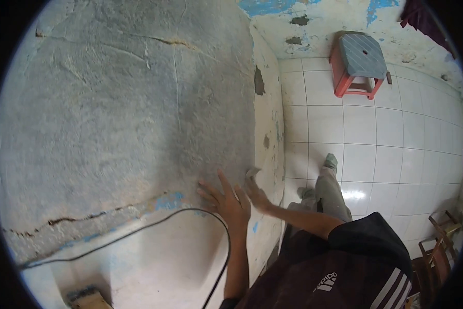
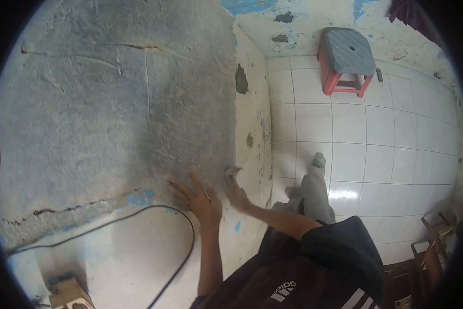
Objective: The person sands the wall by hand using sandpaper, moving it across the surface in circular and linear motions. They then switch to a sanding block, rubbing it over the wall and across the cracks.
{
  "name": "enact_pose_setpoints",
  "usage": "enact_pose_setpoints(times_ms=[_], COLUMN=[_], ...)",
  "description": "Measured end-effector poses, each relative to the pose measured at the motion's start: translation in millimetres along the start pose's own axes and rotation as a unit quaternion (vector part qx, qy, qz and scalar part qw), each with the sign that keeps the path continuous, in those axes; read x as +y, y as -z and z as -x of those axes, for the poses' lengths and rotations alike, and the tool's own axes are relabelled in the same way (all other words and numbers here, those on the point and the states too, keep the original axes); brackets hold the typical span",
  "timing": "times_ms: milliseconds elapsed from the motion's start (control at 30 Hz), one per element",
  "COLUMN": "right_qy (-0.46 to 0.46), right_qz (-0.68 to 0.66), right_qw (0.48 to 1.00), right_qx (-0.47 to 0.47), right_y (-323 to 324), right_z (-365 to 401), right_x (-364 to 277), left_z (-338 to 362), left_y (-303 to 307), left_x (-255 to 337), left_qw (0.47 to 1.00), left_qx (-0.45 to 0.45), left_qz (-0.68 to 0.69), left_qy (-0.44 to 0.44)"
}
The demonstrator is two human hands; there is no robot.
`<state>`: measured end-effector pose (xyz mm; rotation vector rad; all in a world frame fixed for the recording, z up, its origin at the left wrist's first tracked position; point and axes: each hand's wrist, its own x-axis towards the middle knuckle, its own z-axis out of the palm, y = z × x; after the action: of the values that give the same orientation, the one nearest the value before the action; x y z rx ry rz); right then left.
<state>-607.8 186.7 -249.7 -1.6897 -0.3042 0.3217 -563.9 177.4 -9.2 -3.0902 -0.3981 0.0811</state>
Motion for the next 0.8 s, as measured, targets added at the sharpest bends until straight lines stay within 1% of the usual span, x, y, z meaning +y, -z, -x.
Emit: enact_pose_setpoints(times_ms=[33,67,100,133,167,200,233,267,300,333,367,400,433,467,500,533,600,667,733,767,800], right_qy=[-0.044,-0.028,-0.038,-0.046,-0.057,-0.059,-0.076,-0.09,0.01,0.016,0.022,0.024,-0.021,-0.066,-0.034,0.0,-0.014,-0.004,-0.014,-0.032,-0.052], right_qz=[0.032,0.021,-0.015,-0.068,-0.122,-0.12,-0.226,-0.324,-0.168,-0.093,-0.02,-0.018,-0.018,-0.02,-0.047,-0.072,-0.15,-0.27,-0.251,-0.234,-0.12], right_qw=[0.998,0.999,0.999,0.996,0.99,0.991,0.97,0.938,0.982,0.992,0.997,0.997,0.999,0.998,0.994,0.981,0.97,0.95,0.956,0.961,0.979], right_qx=[-0.01,0.009,0.032,0.03,0.028,0.022,0.052,0.079,0.081,0.078,0.075,0.074,0.036,-0.002,0.089,0.179,0.19,0.157,0.15,0.147,0.154], right_y=[13,32,63,94,110,107,105,104,78,47,34,31,28,26,30,46,115,172,160,141,110], right_z=[-25,-51,-75,-101,-114,-111,-114,-116,-108,-80,-57,-50,-47,-48,-72,-114,-179,-218,-211,-195,-173], right_x=[10,20,12,8,2,-11,-28,-38,-29,-23,-35,-37,-38,-39,-33,-22,-26,-59,-58,-53,-48], left_z=[-2,-1,0,-2,-4,-4,-6,-9,-14,-15,-16,-22,-27,-29,-29,-33,-38,-43,-52,-55,-59], left_y=[1,0,-2,-2,0,3,-1,-3,-5,-7,-11,-14,-15,-15,-13,-10,-4,-3,-3,-3,-4], left_x=[-1,-1,1,6,9,8,7,8,10,9,7,9,10,11,12,16,24,30,35,37,41], left_qw=[1.0,1.0,1.0,1.0,1.0,0.999,0.999,0.998,0.999,0.999,0.999,1.0,0.999,0.999,0.999,0.999,0.999,1.0,0.997,0.997,0.996], left_qx=[0.001,0.001,0.001,-0.001,-0.011,-0.019,-0.024,-0.021,-0.009,0.0,-0.001,0.019,0.04,0.042,0.038,0.037,0.027,0.02,0.072,0.073,0.091], left_qz=[-0.003,-0.012,-0.016,-0.008,0.01,0.023,0.037,0.047,0.045,0.035,0.037,0.016,-0.007,-0.008,0.007,0.024,0.022,0.019,0.02,0.017,0.017], left_qy=[0.0,0.007,0.016,0.026,0.028,0.025,0.027,0.027,0.016,0.006,0.01,-0.005,-0.021,-0.021,-0.017,-0.012,0.002,0.015,0.001,0.003,0.006])
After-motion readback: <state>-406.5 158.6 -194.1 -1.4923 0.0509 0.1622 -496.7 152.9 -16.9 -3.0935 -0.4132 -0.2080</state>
